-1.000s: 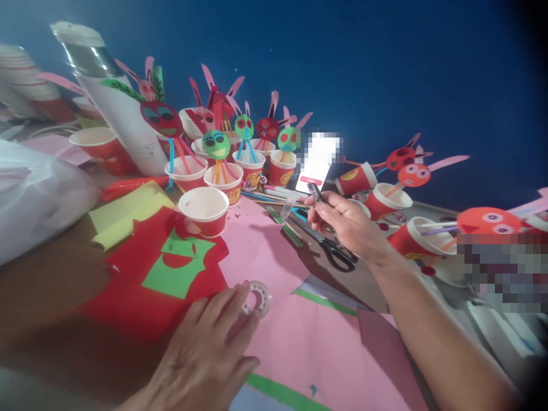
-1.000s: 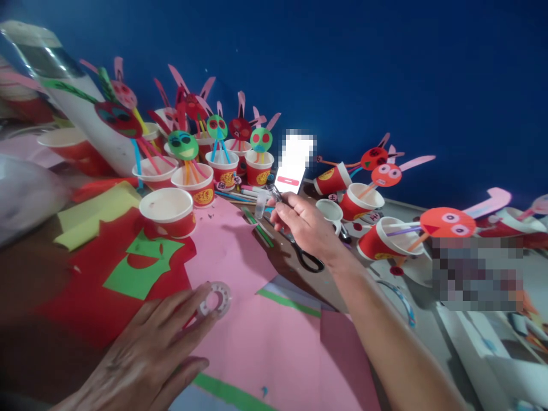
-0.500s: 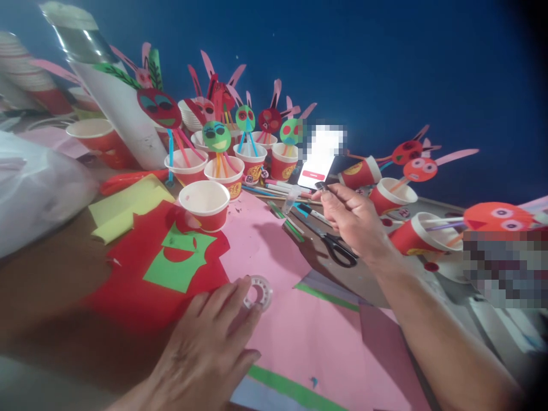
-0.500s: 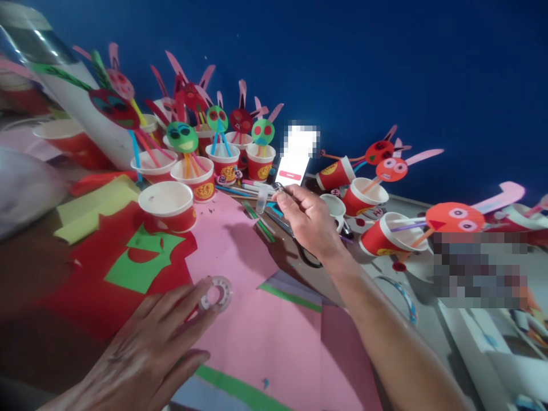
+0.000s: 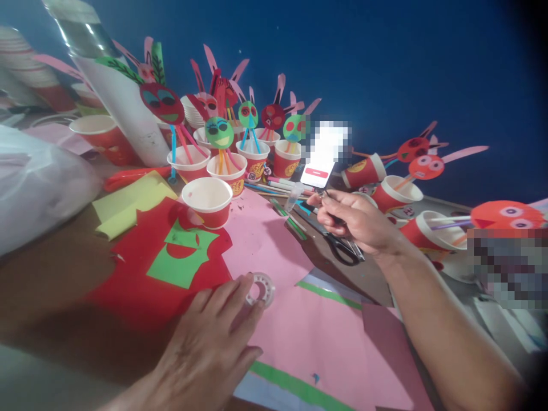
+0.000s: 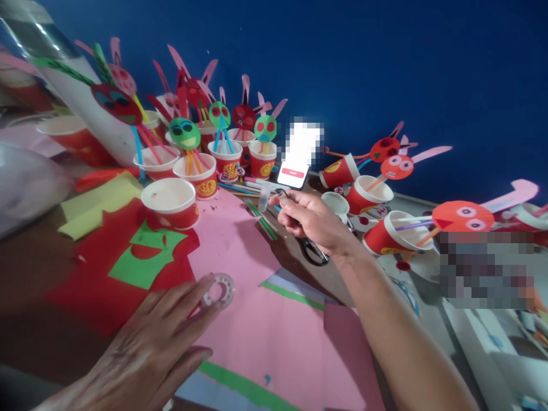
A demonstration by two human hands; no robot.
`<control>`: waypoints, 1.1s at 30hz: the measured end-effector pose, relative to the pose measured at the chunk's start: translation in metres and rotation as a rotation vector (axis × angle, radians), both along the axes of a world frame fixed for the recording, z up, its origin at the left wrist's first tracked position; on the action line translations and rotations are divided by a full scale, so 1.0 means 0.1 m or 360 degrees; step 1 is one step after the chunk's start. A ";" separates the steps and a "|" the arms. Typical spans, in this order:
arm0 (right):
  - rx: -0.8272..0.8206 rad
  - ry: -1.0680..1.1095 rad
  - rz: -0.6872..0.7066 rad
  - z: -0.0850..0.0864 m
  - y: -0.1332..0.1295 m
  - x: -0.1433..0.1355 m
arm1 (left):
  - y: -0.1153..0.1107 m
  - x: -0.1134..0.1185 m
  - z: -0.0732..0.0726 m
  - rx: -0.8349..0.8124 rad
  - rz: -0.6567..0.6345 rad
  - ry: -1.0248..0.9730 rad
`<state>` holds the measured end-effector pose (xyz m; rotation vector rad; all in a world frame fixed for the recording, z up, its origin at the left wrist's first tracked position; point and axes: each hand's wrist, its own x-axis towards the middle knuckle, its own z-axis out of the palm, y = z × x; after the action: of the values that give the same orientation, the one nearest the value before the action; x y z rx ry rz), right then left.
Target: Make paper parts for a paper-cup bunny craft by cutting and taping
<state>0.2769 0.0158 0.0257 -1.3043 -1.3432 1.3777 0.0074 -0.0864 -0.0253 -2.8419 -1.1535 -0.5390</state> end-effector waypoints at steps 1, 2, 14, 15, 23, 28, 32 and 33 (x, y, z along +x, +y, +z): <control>0.0011 -0.0011 -0.0012 -0.01 0.00 0.00 | 0.00 0.00 0.00 -0.0014 -0.0001 0.0005; 0.0030 -0.0018 -0.0034 -0.02 -0.01 -0.02 | 0.00 0.00 0.00 -0.0027 -0.0004 0.0010; 0.0591 -0.1504 -0.0202 -0.05 -0.02 -0.03 | -0.01 0.00 0.04 -0.0134 -0.0002 0.0046; 0.0593 -0.1676 -0.0197 -0.06 -0.01 0.01 | -0.01 0.00 0.04 -0.0127 0.0003 0.0041; 0.0440 -0.2093 -0.0150 -0.18 0.01 0.11 | -0.01 -0.01 0.03 -0.0083 0.0028 0.0048; 0.0398 -0.2226 -0.0060 -0.13 0.02 0.11 | -0.01 0.00 0.05 -0.0123 0.0057 0.0077; 0.0395 -0.2312 -0.0010 -0.10 0.01 0.08 | -0.01 0.01 0.05 -0.0134 0.0067 0.0126; 0.0382 -0.2338 -0.0022 -0.09 0.01 0.07 | -0.01 0.01 0.05 -0.0130 0.0066 0.0131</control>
<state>0.2841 0.0165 0.0163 -2.2102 -2.2403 -0.0144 0.0089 -0.0872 -0.0202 -2.8702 -1.2447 -0.3774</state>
